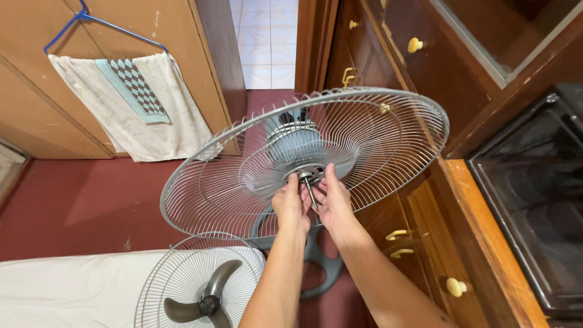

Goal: The person reassembles a standing electric fan by attaching the front grille, inserting and tightening the central hub nut, wiping the fan blades with a cloth, and mounting the blades onto the motor shaft. The person then secures the blades with a hub cap.

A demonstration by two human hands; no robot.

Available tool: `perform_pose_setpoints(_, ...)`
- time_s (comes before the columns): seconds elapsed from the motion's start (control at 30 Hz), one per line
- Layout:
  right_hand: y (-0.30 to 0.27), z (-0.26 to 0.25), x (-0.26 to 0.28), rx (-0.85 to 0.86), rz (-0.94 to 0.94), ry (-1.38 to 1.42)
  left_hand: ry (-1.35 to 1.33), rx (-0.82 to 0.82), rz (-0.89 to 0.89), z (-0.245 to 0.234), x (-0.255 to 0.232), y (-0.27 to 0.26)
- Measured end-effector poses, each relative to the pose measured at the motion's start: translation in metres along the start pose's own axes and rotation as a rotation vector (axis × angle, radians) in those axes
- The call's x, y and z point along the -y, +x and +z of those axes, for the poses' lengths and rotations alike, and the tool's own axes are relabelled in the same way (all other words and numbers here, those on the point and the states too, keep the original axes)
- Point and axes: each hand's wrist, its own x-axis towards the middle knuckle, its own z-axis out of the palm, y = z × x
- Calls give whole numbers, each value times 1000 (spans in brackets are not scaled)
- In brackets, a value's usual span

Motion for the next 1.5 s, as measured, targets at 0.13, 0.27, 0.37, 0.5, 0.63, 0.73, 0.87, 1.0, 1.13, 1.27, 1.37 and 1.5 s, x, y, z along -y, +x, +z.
perform_pose_setpoints(0.13, 14, -3, -14, 44, -190, 68, -24, -8, -18, -2, 2, 7)
perform_pose_setpoints(0.27, 21, -5, -27, 150, -216, 217, -221, 98, -38, -7, 9, 13)
perform_pose_setpoints(0.37, 22, -3, -30, 114, -236, 228, -316, 143, -78, -8, 13, 19)
perform_pose_setpoints(0.5, 22, 2, -25, 54, -286, 189, -393, 223, -64, -3, 17, 29)
perform_pose_setpoints(0.63, 23, 7, -23, 22, -543, 83, -337, 253, -41, -5, 19, 33)
perform_pose_setpoints(0.73, 20, 6, -18, -9, -812, -145, -367, 252, -78, -5, 19, 38)
perform_pose_setpoints(0.87, 5, 1, 1, -59, -1272, -630, -372, 261, -83, -7, 13, 41)
perform_pose_setpoints(1.0, -11, -9, 26, -121, -1577, -1099, -383, 247, -72, -4, 13, 35)
perform_pose_setpoints(1.13, -6, -14, 31, -107, -1591, -1178, -217, 193, -128, -3, 14, 23)
perform_pose_setpoints(1.27, 3, -20, 8, -44, -1128, -887, -13, 178, -63, -6, 12, 9)
perform_pose_setpoints(1.37, 0, -24, -14, 101, -452, -421, 201, 231, -29, -11, 2, -4)
perform_pose_setpoints(1.5, -13, -23, -20, 288, 54, 49, 802, 194, 438, -8, -25, -43)
